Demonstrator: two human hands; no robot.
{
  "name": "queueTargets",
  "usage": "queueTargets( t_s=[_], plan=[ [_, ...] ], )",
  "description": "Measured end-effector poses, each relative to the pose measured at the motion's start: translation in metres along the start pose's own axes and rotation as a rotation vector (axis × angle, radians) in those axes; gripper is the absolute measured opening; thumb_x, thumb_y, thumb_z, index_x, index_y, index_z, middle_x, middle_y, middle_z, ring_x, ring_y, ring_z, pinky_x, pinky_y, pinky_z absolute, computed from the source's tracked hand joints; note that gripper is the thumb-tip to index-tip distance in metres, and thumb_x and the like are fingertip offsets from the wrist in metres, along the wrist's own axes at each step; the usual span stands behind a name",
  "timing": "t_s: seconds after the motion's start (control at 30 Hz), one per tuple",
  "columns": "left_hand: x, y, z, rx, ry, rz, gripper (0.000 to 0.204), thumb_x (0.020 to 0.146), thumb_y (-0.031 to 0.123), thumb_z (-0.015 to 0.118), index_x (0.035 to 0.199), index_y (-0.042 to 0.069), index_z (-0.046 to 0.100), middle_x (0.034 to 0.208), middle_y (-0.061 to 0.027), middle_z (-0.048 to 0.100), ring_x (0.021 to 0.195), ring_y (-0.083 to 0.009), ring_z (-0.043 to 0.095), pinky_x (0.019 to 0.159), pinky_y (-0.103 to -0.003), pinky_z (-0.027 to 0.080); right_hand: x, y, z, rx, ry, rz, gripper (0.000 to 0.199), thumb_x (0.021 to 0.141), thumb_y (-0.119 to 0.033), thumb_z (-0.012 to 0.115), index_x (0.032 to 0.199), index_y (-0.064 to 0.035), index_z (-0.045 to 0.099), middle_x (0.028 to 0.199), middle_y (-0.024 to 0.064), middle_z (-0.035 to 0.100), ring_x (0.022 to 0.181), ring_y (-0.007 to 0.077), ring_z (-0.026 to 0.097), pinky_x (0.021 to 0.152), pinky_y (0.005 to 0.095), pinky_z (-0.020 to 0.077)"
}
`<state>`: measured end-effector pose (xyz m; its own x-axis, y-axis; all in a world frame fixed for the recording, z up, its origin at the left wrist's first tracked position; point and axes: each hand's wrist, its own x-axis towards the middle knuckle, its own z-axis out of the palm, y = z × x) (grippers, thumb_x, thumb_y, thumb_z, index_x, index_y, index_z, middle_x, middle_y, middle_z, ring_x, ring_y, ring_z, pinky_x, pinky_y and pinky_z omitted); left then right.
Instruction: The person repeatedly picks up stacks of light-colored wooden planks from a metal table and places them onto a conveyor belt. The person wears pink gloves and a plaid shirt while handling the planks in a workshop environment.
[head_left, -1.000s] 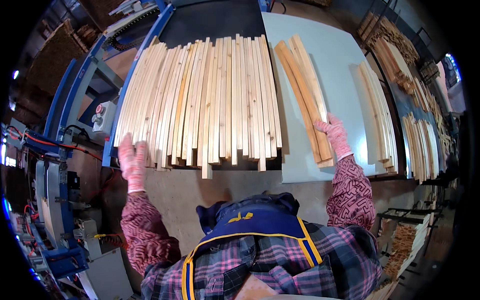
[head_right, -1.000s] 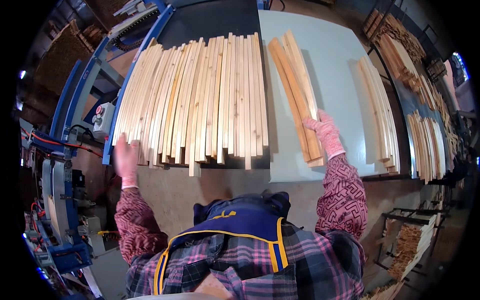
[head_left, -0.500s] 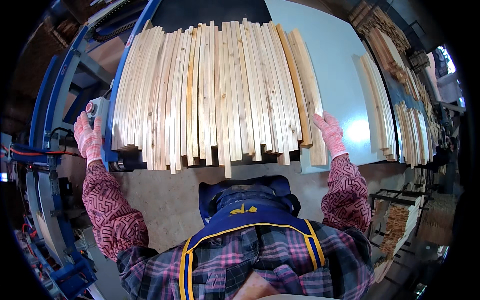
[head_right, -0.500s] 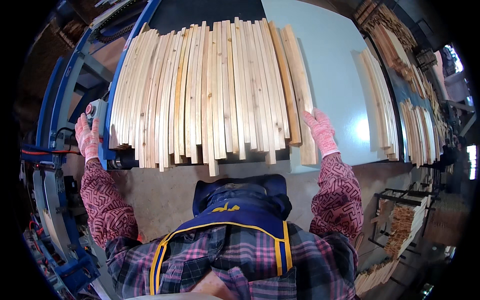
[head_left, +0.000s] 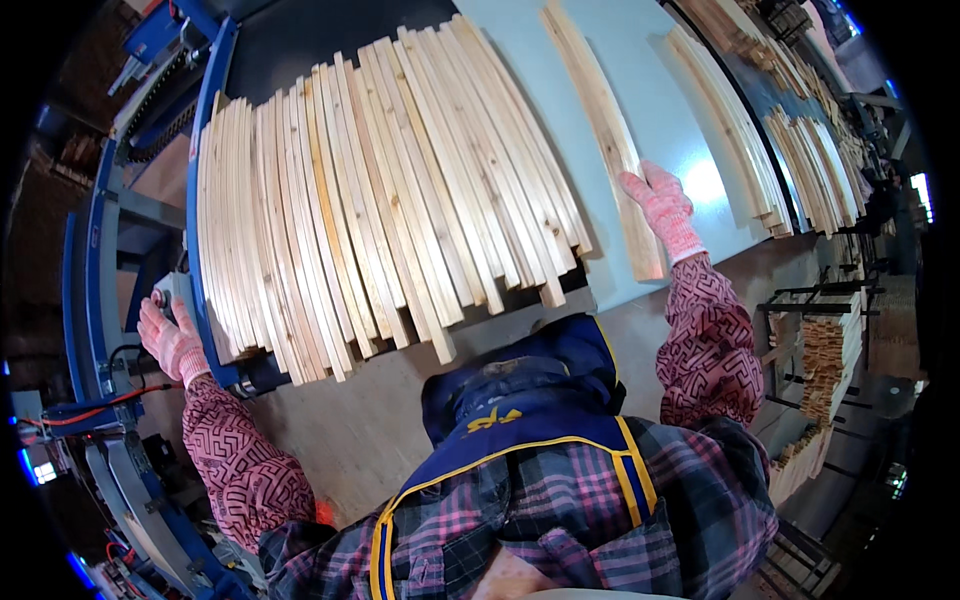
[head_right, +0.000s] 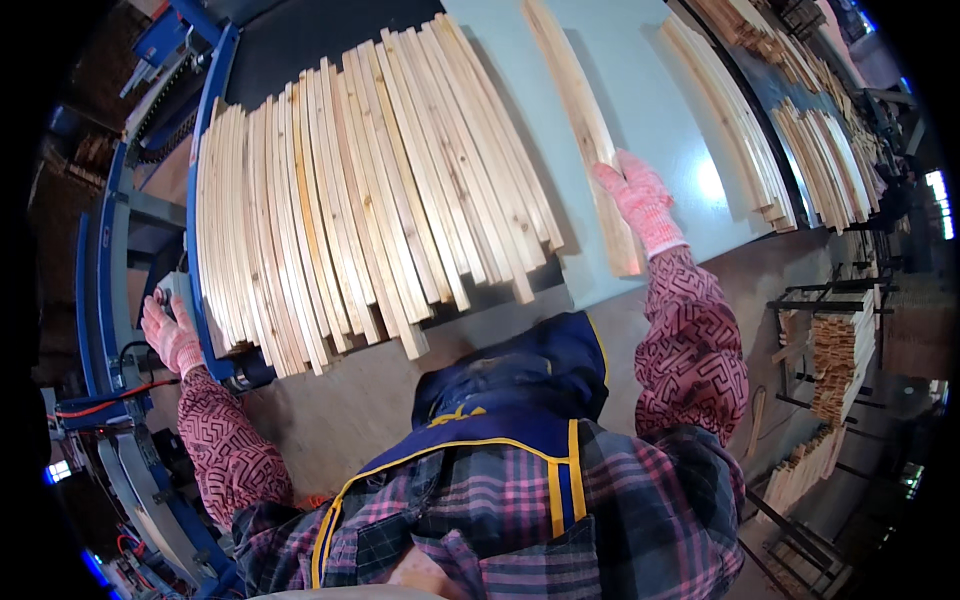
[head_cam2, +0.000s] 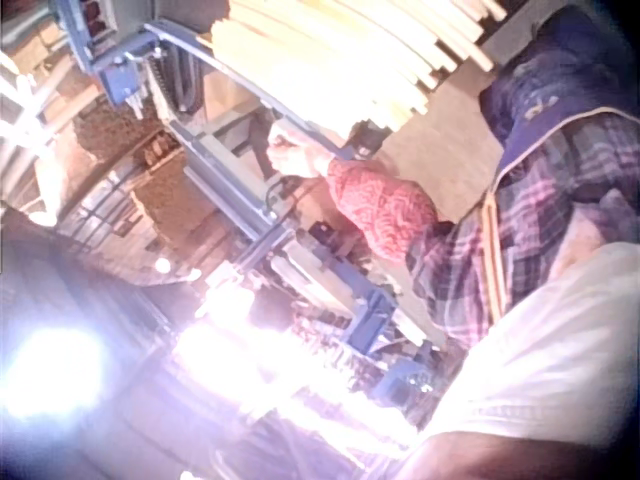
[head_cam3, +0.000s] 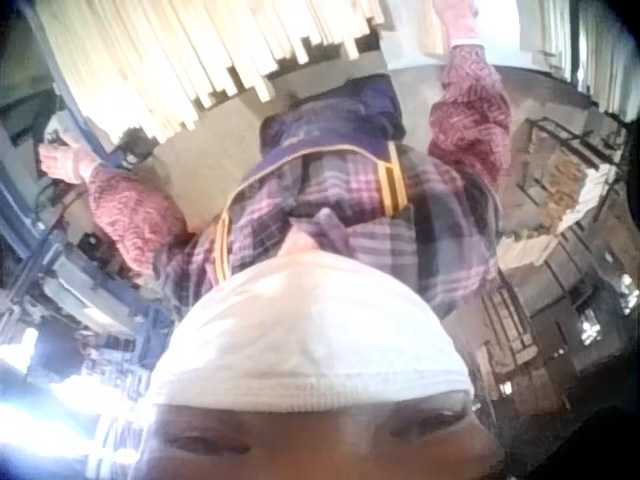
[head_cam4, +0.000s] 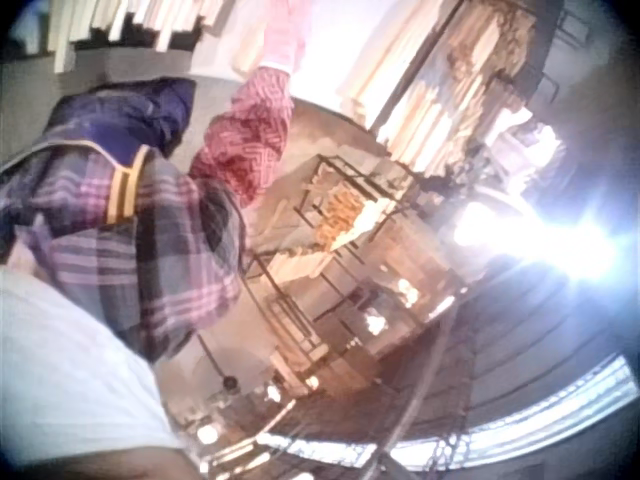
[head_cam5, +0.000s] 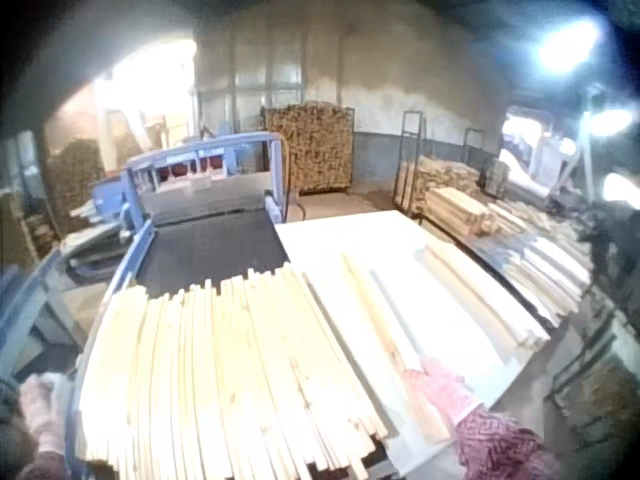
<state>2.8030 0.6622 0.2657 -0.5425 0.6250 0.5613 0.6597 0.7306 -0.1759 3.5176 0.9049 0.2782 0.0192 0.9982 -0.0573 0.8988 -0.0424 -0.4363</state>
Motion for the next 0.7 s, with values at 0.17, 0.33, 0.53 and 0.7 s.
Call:
queueTargets(
  t_s=[0.17,0.33,0.53,0.7],
  plan=[
    [0.001,0.021,-0.048,0.15,-0.294,-0.12,0.067,0.094,0.053,0.048,0.145,0.011,0.036,0.147,-0.0144,0.041,0.134,-0.0345,0.035,0.112,-0.046,0.025,0.007,0.043,-0.028,-0.126,0.022,0.019,0.065,0.089,-0.05,0.058,0.133,-0.0031,0.053,0.132,0.019,0.056,0.124,0.035,0.051,0.106,0.0428,0.0377],
    [-0.064,0.158,-0.102,-0.173,-0.015,0.071,0.073,0.091,0.046,0.059,0.148,0.009,0.033,0.15,-0.017,0.035,0.138,-0.0371,0.03,0.116,-0.046,0.021,0.07,0.118,-0.084,-0.453,0.054,-0.056,0.059,0.087,-0.044,0.06,0.133,-0.008,0.055,0.142,0.0109,0.048,0.134,0.0302,0.04,0.11,0.0409,0.0338],
    [-0.144,0.379,-0.182,-0.633,-0.08,0.283,0.068,0.087,0.024,0.069,0.146,0.008,0.039,0.15,-0.0137,0.038,0.142,-0.0324,0.029,0.117,-0.041,0.023,0.145,0.193,-0.129,-0.47,0.205,-0.136,0.063,0.085,-0.043,0.064,0.138,-0.0117,0.05,0.148,0.0128,0.039,0.137,0.0326,0.034,0.113,0.0436,0.0293],
    [-0.196,0.545,-0.229,-1.258,-0.382,0.416,0.069,0.086,0.025,0.071,0.145,0.006,0.04,0.148,-0.0128,0.042,0.137,-0.0323,0.038,0.114,-0.039,0.029,0.214,0.261,-0.174,-0.16,0.36,-0.095,0.069,0.089,-0.054,0.054,0.143,-0.0124,0.043,0.135,0.0182,0.052,0.125,0.0388,0.047,0.108,0.0449,0.0346]
  ],
)
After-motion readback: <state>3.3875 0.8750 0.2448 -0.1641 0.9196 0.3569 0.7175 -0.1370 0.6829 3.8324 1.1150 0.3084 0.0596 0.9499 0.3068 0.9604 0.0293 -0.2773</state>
